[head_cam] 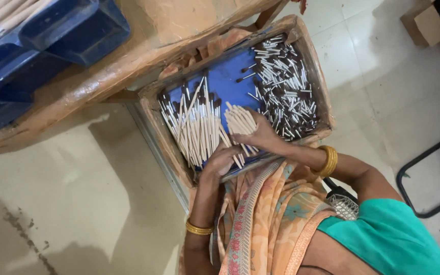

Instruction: The person sorts wooden sticks by hand, picking them up from a container and placing them into bundles or other containers.

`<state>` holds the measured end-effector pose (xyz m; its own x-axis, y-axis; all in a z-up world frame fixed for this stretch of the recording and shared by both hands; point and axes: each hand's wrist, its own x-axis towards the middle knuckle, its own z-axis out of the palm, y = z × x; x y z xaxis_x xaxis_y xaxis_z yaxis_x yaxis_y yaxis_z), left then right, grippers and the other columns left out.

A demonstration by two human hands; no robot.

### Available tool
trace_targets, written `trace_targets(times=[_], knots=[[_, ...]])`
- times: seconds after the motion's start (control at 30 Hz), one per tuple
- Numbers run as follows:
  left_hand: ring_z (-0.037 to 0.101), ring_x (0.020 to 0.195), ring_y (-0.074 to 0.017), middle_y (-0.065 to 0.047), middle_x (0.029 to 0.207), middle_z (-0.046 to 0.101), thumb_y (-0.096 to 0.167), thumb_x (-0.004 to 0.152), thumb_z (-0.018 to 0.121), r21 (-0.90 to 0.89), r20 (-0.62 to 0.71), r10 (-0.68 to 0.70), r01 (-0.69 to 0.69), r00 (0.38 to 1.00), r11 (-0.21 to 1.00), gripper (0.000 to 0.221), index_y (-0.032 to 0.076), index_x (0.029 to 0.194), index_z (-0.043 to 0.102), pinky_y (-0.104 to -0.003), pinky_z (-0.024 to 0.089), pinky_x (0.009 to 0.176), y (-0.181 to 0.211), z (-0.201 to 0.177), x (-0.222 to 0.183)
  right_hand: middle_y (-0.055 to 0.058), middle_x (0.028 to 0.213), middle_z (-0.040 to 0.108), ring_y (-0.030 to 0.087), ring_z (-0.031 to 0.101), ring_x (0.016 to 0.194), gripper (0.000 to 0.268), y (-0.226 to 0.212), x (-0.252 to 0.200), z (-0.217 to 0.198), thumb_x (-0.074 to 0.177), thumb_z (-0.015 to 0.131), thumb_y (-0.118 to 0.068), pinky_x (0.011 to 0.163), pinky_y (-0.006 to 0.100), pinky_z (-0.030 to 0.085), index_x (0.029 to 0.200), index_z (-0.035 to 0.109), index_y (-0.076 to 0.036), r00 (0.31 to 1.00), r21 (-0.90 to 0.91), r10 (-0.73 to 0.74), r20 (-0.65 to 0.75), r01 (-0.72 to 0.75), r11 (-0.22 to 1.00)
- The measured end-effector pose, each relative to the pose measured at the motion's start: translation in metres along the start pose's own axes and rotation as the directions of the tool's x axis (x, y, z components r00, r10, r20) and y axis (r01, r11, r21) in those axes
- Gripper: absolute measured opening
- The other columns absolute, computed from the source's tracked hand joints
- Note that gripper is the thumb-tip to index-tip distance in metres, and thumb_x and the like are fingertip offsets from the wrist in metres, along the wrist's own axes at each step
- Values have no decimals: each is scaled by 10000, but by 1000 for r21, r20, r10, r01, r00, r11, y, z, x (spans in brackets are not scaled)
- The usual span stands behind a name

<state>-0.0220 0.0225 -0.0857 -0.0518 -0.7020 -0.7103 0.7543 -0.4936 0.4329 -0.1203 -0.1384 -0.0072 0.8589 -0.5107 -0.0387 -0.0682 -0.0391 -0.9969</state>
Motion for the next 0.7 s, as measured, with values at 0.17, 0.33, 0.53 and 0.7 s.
trace_targets(times=[0.17, 0.33, 0.53, 0.7], knots=[[703, 1080, -255, -177, 1299, 647, 47, 917, 645, -185, 165, 305, -274, 938, 944, 583, 30, 1456, 424, -434, 620, 939, 45, 38, -35, 161, 963, 717, 222, 752, 783, 604, -12, 10, -36, 774, 810, -298, 661, 340, 657, 1216, 563, 32, 858, -27, 493, -144, -501, 865], [725, 980, -244, -193, 1180, 697, 84, 974, 609, -193, -81, 383, -391, 920, 900, 439, -56, 1386, 553, -414, 650, 849, 36, 33, -36, 101, 1057, 685, 165, 743, 907, 554, 1, -27, -61, 793, 778, -262, 756, 305, 666, 1223, 576, 22, 937, -129, 337, -86, -346, 929], [718, 950, -215, -172, 1160, 695, 29, 1003, 535, -257, -106, 378, -393, 920, 883, 382, -32, 1379, 556, -383, 656, 800, 34, 35, -41, 140, 1102, 736, 173, 746, 930, 574, 3, -30, -47, 753, 786, -216, 821, 354, 655, 1253, 589, -16, 965, -191, 222, 142, -193, 962], [739, 1037, -213, -152, 1274, 688, 29, 999, 429, -143, -2, 145, -144, 989, 979, 396, 24, 1369, 571, -333, 658, 848, 68, 59, -59, 84, 1293, 672, 239, 640, 1221, 666, -15, -4, -41, 724, 842, -138, 1032, 432, 554, 1340, 589, -117, 594, -422, -405, 695, 793, 439]])
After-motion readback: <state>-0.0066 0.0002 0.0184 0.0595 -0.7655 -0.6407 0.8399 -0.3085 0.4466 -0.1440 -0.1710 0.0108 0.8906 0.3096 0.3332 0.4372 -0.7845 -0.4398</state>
